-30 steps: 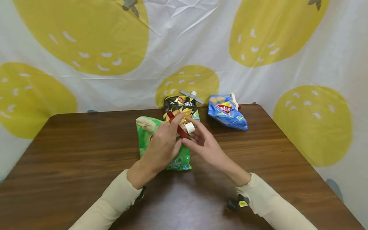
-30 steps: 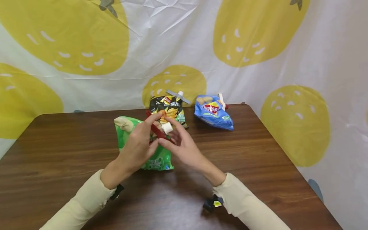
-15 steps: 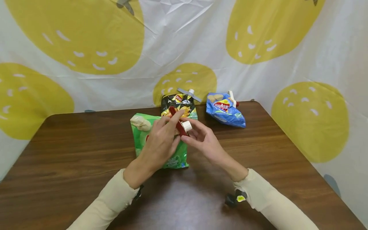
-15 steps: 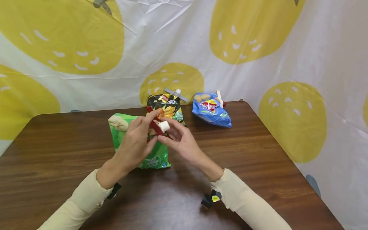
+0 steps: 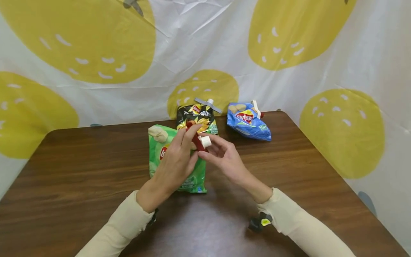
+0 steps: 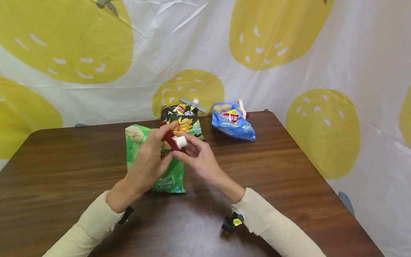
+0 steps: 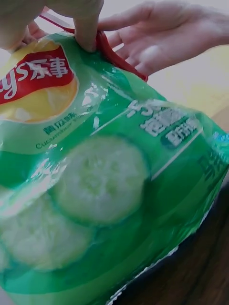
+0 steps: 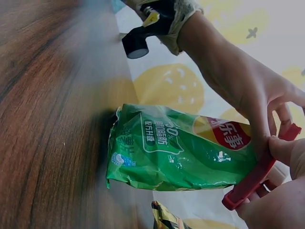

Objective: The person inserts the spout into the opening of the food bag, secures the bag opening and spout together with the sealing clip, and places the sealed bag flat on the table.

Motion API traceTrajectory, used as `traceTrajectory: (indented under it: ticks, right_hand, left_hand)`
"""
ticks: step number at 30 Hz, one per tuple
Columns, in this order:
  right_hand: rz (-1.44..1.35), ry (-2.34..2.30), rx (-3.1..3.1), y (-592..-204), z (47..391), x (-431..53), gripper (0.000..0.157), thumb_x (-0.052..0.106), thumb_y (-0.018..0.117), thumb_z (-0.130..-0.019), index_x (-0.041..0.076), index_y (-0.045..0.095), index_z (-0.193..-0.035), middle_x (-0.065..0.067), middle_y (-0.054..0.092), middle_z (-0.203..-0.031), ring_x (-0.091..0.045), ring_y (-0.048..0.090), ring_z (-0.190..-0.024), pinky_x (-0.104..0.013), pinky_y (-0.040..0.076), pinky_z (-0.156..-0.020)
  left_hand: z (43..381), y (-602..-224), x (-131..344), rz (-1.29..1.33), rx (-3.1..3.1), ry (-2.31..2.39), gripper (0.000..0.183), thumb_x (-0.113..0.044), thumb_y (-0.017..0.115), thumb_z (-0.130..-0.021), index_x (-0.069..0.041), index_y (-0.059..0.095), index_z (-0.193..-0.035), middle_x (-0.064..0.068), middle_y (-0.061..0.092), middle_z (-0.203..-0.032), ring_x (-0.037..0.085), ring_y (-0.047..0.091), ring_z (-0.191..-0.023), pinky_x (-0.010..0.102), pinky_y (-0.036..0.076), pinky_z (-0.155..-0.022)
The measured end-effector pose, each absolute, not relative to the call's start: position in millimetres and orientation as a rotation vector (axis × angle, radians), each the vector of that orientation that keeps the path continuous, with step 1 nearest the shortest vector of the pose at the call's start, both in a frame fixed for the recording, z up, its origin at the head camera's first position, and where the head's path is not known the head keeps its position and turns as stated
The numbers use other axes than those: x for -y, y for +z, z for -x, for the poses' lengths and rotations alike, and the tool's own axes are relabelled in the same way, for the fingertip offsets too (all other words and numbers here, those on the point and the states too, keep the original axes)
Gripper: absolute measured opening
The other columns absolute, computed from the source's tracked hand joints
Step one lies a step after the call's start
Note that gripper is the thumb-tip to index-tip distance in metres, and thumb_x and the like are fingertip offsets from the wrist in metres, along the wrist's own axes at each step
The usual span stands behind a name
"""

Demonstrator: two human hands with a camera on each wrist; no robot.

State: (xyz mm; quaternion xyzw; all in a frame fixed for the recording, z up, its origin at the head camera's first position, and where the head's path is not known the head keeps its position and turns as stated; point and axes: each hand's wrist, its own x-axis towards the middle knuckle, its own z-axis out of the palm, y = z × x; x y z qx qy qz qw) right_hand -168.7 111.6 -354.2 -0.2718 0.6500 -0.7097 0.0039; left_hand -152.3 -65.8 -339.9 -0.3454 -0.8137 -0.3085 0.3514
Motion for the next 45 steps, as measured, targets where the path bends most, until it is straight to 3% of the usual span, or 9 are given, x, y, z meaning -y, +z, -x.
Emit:
traceTrajectory:
  ticks: [4, 9, 12, 17, 26, 39, 45]
  right_hand:
    - [0.833, -2.230, -2.093, -352, 170, -112, 0.042, -0.011, 0.066, -0.089, -0.008, 0.056, -0.130, -0.022, 0.063, -0.123, -0.021, 0.063, -0.110, -0.035, 0.049, -0.100]
    - [0.837, -2.181, -2.149, -349, 171, -115, 0.042, -0.010, 0.067, -0.088, -0.004, 0.058, -0.129, -0.020, 0.066, -0.121, -0.021, 0.065, -0.101, -0.032, 0.054, -0.089]
    - [0.896, -2.136, -2.154, -348, 169, -116, 0.043, -0.009, 0.069, -0.088, -0.001, 0.059, -0.129, -0.019, 0.066, -0.120, -0.022, 0.066, -0.100, -0.031, 0.055, -0.086]
    - [1.015, -2.037, -2.186, -346, 164, -117, 0.042, -0.007, 0.068, -0.090, 0.000, 0.056, -0.129, -0.014, 0.062, -0.122, -0.023, 0.064, -0.102, -0.032, 0.055, -0.086]
    - [1.334, -1.709, -2.704, -340, 155, -116, 0.029, 0.006, 0.069, -0.093, 0.009, 0.066, -0.122, -0.003, 0.070, -0.114, -0.015, 0.065, -0.097, -0.029, 0.053, -0.082]
    - [1.416, -1.702, -2.740, -339, 150, -114, 0.021, 0.003, 0.069, -0.092, 0.007, 0.068, -0.112, -0.002, 0.073, -0.104, -0.013, 0.066, -0.090, -0.028, 0.053, -0.079]
    - [1.411, -1.717, -2.724, -341, 150, -113, 0.020, 0.003, 0.069, -0.092, 0.007, 0.069, -0.112, -0.003, 0.073, -0.103, -0.013, 0.066, -0.088, -0.026, 0.052, -0.076]
  left_hand:
    - [151, -335, 67, 0.911, 2.122, -0.903, 0.075, 0.008, 0.070, -0.082, -0.005, 0.032, -0.146, 0.018, 0.053, -0.119, 0.024, 0.056, -0.092, 0.034, 0.052, -0.075]
    - [152, -323, 75, 0.874, 2.091, -1.031, 0.061, -0.001, 0.067, -0.087, -0.002, 0.038, -0.141, 0.015, 0.056, -0.107, 0.023, 0.057, -0.092, 0.034, 0.051, -0.078]
    - [152, -315, 82, 0.860, 2.077, -1.081, 0.046, -0.008, 0.071, -0.090, 0.002, 0.051, -0.131, 0.013, 0.058, -0.106, 0.023, 0.058, -0.097, 0.037, 0.050, -0.084]
    - [150, -307, 89, 0.894, 2.138, -1.160, 0.026, -0.010, 0.074, -0.090, 0.001, 0.064, -0.112, 0.008, 0.064, -0.102, 0.019, 0.060, -0.095, 0.036, 0.050, -0.082]
    - [141, -299, 87, 1.004, 2.186, -1.317, 0.017, -0.007, 0.074, -0.089, -0.004, 0.065, -0.103, 0.002, 0.067, -0.095, 0.012, 0.061, -0.089, 0.031, 0.052, -0.079]
    - [134, -295, 85, 0.992, 2.202, -1.484, 0.008, -0.004, 0.073, -0.090, -0.005, 0.067, -0.095, 0.001, 0.069, -0.090, 0.012, 0.064, -0.081, 0.029, 0.053, -0.072]
    - [135, -296, 86, 0.980, 2.203, -1.450, 0.007, -0.005, 0.073, -0.089, -0.004, 0.068, -0.094, 0.002, 0.070, -0.087, 0.012, 0.061, -0.075, 0.027, 0.049, -0.064]
